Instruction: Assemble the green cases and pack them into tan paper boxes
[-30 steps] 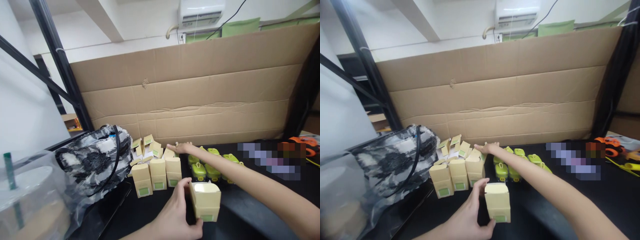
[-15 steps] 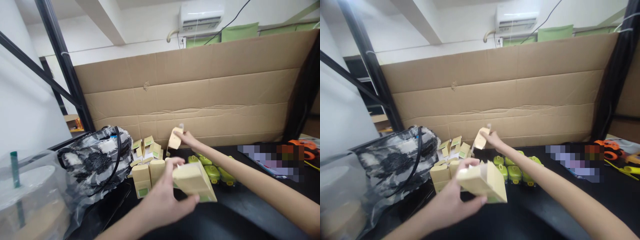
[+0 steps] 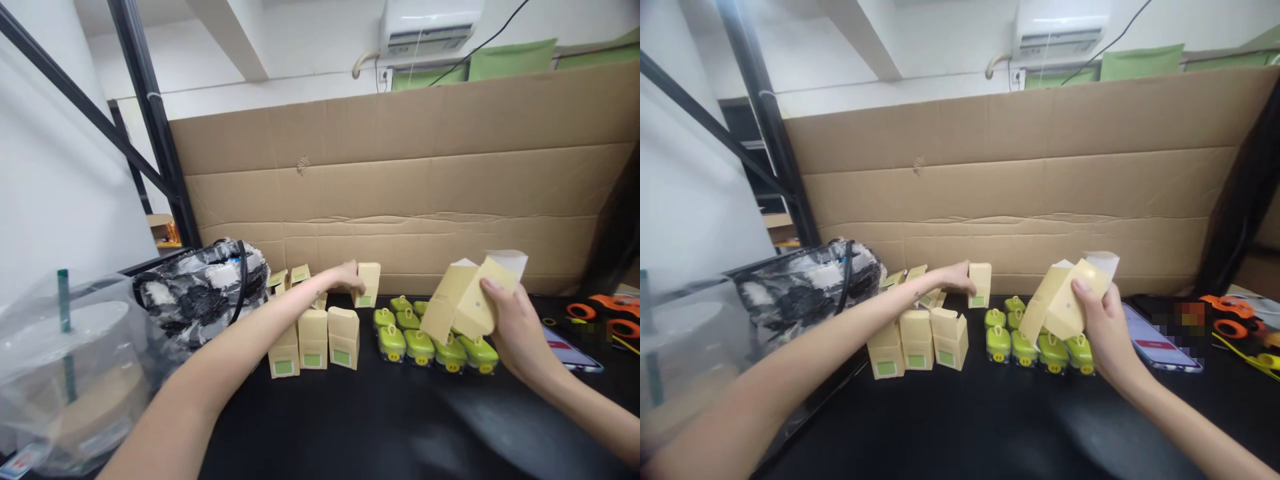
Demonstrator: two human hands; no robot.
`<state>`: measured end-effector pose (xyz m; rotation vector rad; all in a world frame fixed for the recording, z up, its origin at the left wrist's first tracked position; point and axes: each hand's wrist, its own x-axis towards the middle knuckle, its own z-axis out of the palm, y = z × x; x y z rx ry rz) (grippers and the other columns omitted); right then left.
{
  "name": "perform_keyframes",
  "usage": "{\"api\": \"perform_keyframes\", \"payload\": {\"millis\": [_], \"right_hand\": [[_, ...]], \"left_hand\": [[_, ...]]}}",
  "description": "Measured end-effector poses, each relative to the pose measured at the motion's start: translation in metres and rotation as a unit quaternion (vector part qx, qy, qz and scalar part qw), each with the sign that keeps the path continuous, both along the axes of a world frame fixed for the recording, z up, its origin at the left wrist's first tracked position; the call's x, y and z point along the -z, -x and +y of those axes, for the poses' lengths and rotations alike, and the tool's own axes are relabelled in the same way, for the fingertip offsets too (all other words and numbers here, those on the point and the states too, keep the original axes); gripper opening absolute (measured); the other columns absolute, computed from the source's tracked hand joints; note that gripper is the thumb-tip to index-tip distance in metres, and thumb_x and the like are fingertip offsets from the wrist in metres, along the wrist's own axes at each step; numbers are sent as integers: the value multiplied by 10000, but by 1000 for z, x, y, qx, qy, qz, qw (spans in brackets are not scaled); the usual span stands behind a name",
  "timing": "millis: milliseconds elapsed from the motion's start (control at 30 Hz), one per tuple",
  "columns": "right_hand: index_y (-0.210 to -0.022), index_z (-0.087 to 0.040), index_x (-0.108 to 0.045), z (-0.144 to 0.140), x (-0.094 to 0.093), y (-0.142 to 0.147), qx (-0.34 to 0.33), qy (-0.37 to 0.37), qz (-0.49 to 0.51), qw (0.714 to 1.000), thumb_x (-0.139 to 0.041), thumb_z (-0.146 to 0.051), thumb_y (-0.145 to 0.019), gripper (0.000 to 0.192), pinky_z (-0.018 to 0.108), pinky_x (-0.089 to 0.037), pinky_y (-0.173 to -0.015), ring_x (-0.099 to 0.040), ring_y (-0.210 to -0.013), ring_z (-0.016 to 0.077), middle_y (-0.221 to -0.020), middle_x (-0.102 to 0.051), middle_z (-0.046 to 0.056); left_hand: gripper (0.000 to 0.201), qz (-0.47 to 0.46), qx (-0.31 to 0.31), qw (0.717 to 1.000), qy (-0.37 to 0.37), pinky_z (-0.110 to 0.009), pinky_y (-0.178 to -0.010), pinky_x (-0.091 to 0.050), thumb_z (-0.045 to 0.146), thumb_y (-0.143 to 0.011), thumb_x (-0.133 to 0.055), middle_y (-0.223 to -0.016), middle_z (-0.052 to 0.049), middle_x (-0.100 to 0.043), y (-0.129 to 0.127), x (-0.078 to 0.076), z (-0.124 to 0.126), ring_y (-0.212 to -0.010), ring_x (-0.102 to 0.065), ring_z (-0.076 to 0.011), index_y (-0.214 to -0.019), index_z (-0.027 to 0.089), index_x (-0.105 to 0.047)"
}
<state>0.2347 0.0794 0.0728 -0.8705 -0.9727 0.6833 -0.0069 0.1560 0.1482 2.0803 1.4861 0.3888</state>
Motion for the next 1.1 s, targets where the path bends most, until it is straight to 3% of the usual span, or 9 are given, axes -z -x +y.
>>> {"api": "perform_keyframes", "payload": {"millis": [133, 267, 467, 567, 633, 700, 800, 933, 1100], "right_hand": [[-1017, -263, -561, -22, 10, 4, -16, 22, -5, 1000, -701, -549, -702, 448, 305, -541, -518, -634, -723, 226, -919, -633, 34], [-1029, -263, -569, -31, 17, 11, -52, 50, -20, 997, -708, -568, -687, 479, 306, -553, -548, -648, -737, 227, -910, -656, 34], [-1015, -243, -563, -47, 32, 23, -103, 93, -54, 989, -707, -561, -714, 460, 335, -567, -607, -664, -763, 234, -886, -678, 41], [-1068, -248, -531, -55, 38, 30, -146, 107, -76, 981, -679, -541, -765, 446, 337, -573, -645, -672, -802, 232, -918, -678, 42], [-1114, -259, -493, -58, 41, 33, -181, 107, -107, 972, -657, -535, -794, 453, 350, -574, -701, -666, -870, 238, -967, -664, 47], [-1157, -267, -457, -59, 42, 34, -201, 101, -138, 965, -646, -533, -806, 479, 388, -562, -784, -644, -969, 259, -1045, -643, 62], [-1249, -279, -404, -58, 47, 35, -169, 78, -165, 969, -614, -543, -824, 543, 438, -503, -922, -569, -1133, 287, -1210, -582, 92], [-1384, -312, -366, -56, 58, 31, -120, 54, -234, 963, -409, -567, -916, 536, 501, -410, -1023, -451, -1271, 323, -1383, -475, 96], [-1457, -313, -270, -69, 63, 22, -153, 0, -366, 918, -351, -451, -962, 520, 523, -390, -1041, -392, -1319, 322, -1451, -385, 105]], "left_hand": [[324, 58, -52, 995, 68, -431, -836, -537, 322, -904, -575, -1194, -86, -591, -6, 17, 5, -1001, -615, -223, -1187, 166, -549], [322, 71, -83, 992, 63, -426, -830, -540, 322, -904, -576, -1189, -85, -594, 4, 7, 4, -994, -618, -221, -1185, 166, -551], [401, 17, -121, 981, -150, -536, -982, -419, 324, -884, -594, -1352, -104, -480, 9, -31, -30, -1199, -493, -294, -1249, 183, -505], [376, -41, -77, 960, -266, -429, -1034, -365, 276, -919, -501, -1349, -121, -467, -4, -29, -79, -1241, -442, -243, -1269, 163, -424], [239, -56, -9, 961, -270, -317, -824, -492, 302, -908, -487, -996, -52, -642, -12, -12, -115, -886, -615, -172, -1110, 175, -511], [184, -49, 68, 969, -230, -270, -584, -500, 347, -871, -522, -612, 35, -592, -17, 19, -145, -537, -564, -136, -958, 192, -569], [787, -53, 166, 958, -229, -398, -678, -548, 454, -769, -665, -1076, -131, -618, -16, 79, -166, -766, -627, -234, -1378, 190, -242], [817, -191, 223, 930, -222, -424, -717, -559, 419, -850, -584, -1243, -143, -504, -12, 144, -160, -894, -637, -261, -1414, 362, 3], [639, -408, 224, 883, -65, -445, -877, -504, 305, -940, -460, -1361, -143, -461, -12, 158, -154, -1071, -601, -258, -1424, 399, -54]]}}
